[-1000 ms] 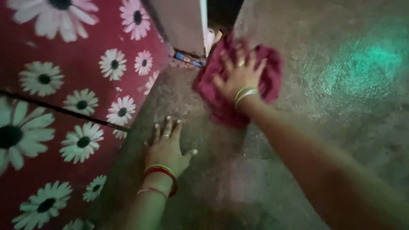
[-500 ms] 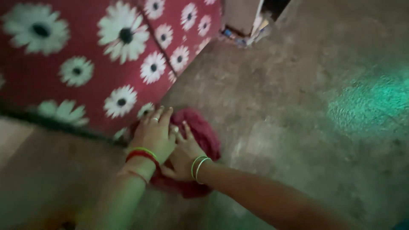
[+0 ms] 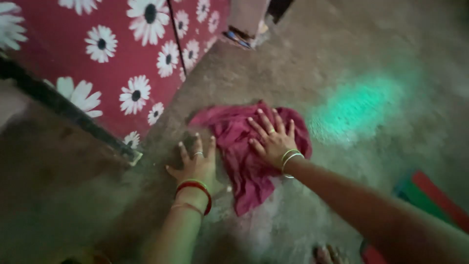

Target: The recorder is seen mopping the floor with a cloth and a bucket of water.

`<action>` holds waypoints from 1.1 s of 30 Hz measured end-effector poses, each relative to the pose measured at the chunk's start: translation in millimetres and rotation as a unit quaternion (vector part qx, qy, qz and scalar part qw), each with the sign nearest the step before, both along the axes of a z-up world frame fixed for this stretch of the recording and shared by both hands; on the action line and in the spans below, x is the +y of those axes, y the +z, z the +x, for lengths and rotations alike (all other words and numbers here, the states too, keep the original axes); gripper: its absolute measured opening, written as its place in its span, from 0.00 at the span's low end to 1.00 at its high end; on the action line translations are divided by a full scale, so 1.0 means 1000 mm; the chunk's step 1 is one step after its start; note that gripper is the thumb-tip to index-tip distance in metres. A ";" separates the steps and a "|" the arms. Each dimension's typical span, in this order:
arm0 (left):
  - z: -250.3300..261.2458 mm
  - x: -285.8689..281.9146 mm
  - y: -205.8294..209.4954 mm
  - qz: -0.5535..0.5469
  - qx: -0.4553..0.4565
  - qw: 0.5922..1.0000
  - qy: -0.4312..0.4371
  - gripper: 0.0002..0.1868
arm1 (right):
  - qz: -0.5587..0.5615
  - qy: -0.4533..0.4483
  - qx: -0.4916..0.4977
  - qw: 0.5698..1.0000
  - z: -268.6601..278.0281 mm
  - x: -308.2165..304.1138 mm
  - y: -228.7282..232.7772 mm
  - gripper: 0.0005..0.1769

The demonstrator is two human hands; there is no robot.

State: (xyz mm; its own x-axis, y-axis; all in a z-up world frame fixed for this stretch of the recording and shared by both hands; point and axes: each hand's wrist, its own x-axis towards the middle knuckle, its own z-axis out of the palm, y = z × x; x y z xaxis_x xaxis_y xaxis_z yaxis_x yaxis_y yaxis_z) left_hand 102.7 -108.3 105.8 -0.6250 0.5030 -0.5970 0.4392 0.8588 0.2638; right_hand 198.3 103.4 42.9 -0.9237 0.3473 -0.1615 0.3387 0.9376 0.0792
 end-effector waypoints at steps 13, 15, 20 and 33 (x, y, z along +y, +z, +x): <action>-0.010 0.005 -0.007 -0.031 -0.019 0.996 -0.077 0.58 | -0.040 0.007 -0.214 0.976 -0.018 -0.100 0.055 0.48; -0.008 0.001 -0.024 -0.014 0.020 0.998 -0.064 0.47 | -0.051 -0.013 -0.261 0.964 -0.016 -0.131 0.060 0.51; -0.011 0.006 -0.018 0.004 0.033 0.998 -0.049 0.45 | -0.047 -0.057 -0.138 0.988 -0.006 -0.125 0.031 0.37; -0.010 0.010 -0.046 -0.072 0.080 0.993 -0.055 0.62 | -0.136 -0.034 0.102 0.985 0.017 -0.123 0.009 0.32</action>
State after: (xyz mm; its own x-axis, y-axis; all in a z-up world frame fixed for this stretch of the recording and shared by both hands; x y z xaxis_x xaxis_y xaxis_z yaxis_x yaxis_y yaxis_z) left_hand 92.6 -98.6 59.9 -0.6629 0.4903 -0.5659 0.5591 0.8269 0.0615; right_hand 215.2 -19.4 51.8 -0.9228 0.3789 -0.0703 0.3841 0.8896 -0.2473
